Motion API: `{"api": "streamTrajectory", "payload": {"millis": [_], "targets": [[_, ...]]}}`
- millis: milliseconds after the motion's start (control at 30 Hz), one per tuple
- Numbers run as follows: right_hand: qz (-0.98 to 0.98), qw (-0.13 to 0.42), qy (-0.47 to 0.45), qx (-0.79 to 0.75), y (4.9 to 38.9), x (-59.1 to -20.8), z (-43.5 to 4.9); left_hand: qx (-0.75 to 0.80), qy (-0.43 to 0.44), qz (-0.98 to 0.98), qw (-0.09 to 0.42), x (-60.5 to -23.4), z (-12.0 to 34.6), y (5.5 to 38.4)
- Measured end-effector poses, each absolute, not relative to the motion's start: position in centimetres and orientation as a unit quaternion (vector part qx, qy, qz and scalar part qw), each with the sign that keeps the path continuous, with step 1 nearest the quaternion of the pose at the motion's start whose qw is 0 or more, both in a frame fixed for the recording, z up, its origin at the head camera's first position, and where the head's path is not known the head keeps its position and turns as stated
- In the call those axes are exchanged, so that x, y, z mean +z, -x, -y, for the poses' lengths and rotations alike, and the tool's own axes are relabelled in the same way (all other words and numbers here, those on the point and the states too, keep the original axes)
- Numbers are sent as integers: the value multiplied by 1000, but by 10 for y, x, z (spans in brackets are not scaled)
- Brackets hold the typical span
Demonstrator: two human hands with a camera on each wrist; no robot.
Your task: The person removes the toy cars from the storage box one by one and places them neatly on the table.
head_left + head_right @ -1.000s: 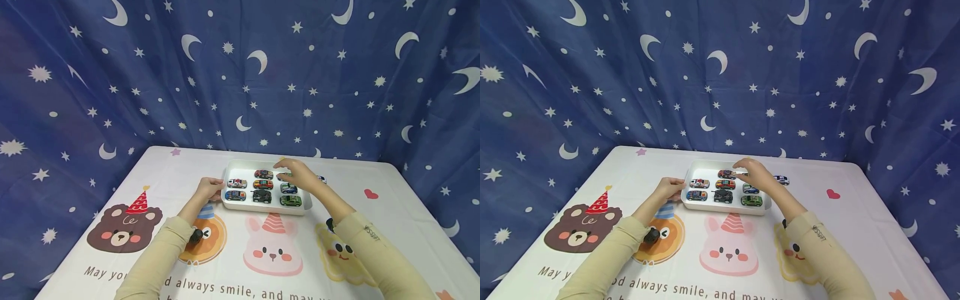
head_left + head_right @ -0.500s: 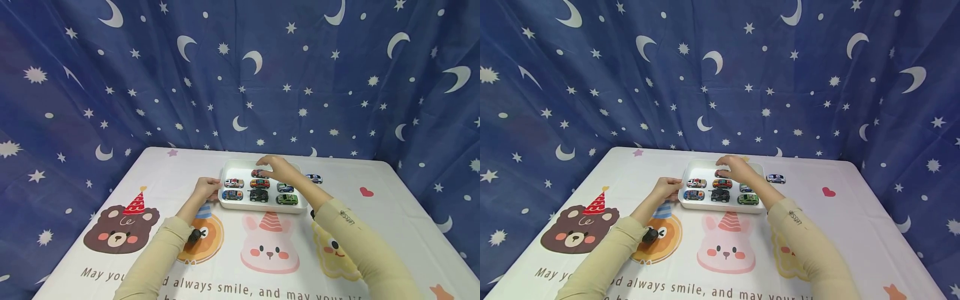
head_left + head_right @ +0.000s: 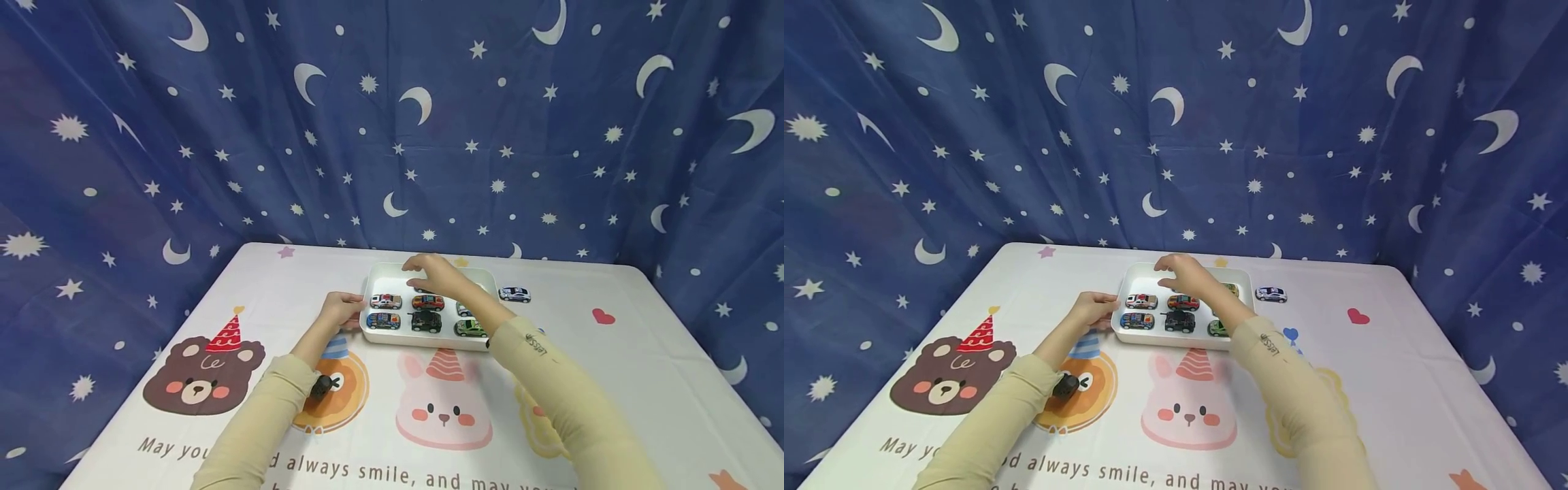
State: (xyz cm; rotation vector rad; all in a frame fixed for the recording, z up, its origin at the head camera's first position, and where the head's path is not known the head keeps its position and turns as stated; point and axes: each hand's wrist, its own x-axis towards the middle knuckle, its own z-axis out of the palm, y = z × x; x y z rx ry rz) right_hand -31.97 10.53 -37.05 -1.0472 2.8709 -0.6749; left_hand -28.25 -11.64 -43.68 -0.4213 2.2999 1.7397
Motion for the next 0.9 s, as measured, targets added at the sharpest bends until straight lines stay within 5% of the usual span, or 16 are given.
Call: {"api": "streamTrajectory", "payload": {"millis": [900], "targets": [[-936,133,274,-174,336,-399,-62,601,147,-777,115,-438,115,283]]}}
